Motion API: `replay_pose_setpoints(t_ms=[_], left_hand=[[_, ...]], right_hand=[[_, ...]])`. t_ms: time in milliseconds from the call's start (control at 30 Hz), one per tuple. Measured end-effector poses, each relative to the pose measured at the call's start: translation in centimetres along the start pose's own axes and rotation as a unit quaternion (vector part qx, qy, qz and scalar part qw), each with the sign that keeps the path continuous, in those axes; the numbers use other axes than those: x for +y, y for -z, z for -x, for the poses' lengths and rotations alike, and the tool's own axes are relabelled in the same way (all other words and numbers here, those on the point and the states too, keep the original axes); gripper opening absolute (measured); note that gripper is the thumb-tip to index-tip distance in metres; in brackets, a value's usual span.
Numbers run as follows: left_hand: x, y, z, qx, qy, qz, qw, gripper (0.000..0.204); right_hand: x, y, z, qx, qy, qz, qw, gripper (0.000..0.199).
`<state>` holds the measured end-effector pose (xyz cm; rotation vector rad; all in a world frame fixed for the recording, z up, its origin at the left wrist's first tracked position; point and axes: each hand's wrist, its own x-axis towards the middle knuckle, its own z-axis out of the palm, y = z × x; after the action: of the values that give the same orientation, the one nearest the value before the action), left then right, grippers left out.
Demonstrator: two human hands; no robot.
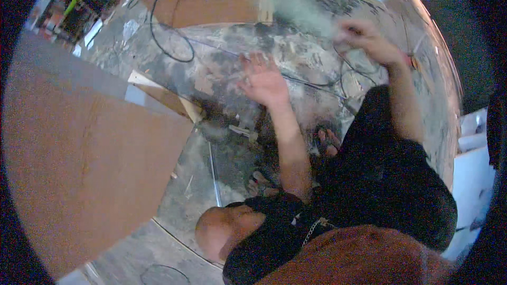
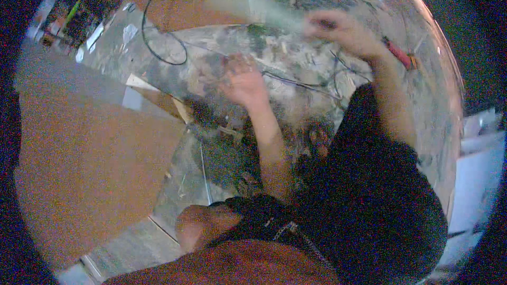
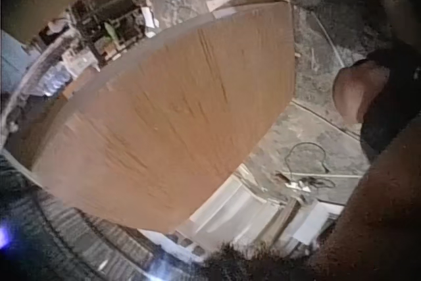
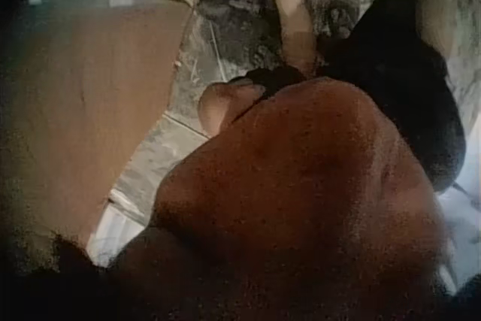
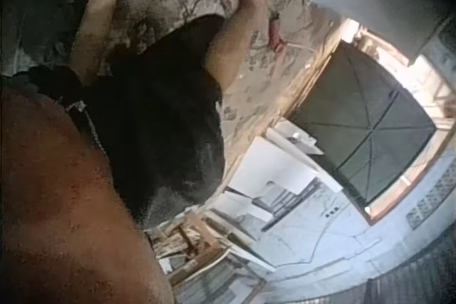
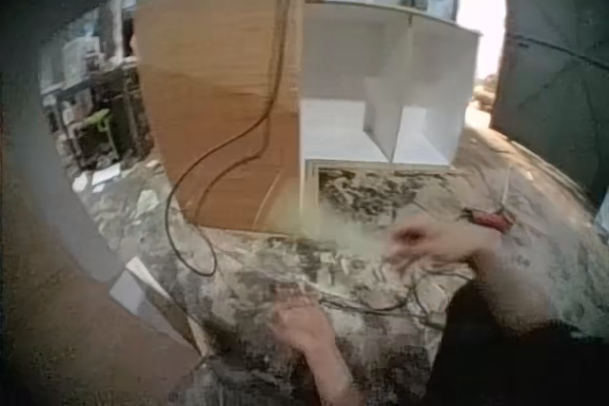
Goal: The person trims the excess edge banding from a wood panel using a router and then applies a new strip of edge banding by hand.
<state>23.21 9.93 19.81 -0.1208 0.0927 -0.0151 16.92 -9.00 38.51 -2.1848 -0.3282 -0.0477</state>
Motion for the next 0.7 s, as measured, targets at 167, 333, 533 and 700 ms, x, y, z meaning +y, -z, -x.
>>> replay_pose_setpoints(t_ms=[167,333,533,700], left_hand=[[-0.9,1.3,-0.2,-0.065,0.056,0.08,0.993,0.076],[1.0,-1.3,-0.4,-0.121,0.1,0.1,0.983,0.079],[2.3,-1.7,-0.5,-0.105,0.098,0.127,0.981,0.08],[2.6,-2.7,-0.5,-0.119,0.079,0.153,0.978,0.076]], right_hand=[[3.1,0.7,3.6,-0.075,-0.067,-0.01,0.995,0.02],[2.6,-2.0,5.0,-0.068,-0.171,-0.047,0.982,0.03],[2.5,3.1,3.6,0.071,-0.094,-0.345,0.931,0.033],[3.1,-0.9,3.0,-0.199,-0.285,0.117,0.93,0.028]])
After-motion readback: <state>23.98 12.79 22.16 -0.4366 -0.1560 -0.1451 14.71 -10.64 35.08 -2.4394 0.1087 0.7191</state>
